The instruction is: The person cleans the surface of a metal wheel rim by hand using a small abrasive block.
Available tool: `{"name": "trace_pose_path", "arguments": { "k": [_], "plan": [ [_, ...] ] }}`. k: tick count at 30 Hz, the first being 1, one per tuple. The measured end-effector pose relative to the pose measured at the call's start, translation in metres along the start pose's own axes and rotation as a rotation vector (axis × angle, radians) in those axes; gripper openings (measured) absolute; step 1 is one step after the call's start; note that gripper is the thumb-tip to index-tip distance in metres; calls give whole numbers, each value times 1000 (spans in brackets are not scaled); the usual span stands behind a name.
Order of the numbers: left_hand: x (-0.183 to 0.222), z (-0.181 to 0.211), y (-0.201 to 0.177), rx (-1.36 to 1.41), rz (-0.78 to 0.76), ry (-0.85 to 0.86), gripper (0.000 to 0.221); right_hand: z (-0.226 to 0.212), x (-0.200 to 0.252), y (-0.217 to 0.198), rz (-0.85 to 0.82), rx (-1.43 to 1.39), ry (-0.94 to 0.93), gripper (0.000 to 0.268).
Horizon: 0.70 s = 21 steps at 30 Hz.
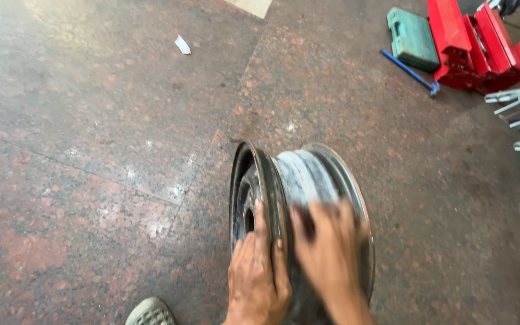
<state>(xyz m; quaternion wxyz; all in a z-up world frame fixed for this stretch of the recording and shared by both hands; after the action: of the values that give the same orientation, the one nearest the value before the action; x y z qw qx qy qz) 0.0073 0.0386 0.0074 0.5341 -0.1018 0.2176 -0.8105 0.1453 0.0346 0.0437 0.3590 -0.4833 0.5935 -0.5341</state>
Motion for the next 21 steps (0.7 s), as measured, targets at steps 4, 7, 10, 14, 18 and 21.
{"name": "trace_pose_path", "arguments": {
  "k": [4, 7, 10, 14, 18, 21],
  "plan": [
    [0, -5, 8, 57, 71, 66, 66, -8, 37, -3, 233, 44, -187, 25],
    [6, -6, 11, 20, 77, 29, 65, -9, -15, -4, 198, 42, -151, 25],
    [7, -6, 3, -21, 98, 31, 63, -21, -35, -10, 130, -51, -190, 22],
    [8, -9, 6, -8, 101, 77, 63, -12, 22, -10, 126, -10, -121, 27],
    [8, -13, 14, 9, 84, 36, 63, 0, -20, -4, 142, 90, -87, 22],
    [2, -8, 10, -58, 87, 35, 65, -17, -27, -10, 268, 95, -198, 25]
  ]
}}
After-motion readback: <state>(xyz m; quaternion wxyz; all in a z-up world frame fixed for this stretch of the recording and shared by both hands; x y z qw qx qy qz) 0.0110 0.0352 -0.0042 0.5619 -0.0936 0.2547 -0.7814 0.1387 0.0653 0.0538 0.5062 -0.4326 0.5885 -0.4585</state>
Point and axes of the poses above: each hand's wrist, its own x-axis away from the middle knuckle, its own y-axis out of the palm, z = x × y, the point moved 4 cm from there along -x, towards the middle knuckle, and after that the axes turned 15 degrees about -z, right-handed, at the moved point
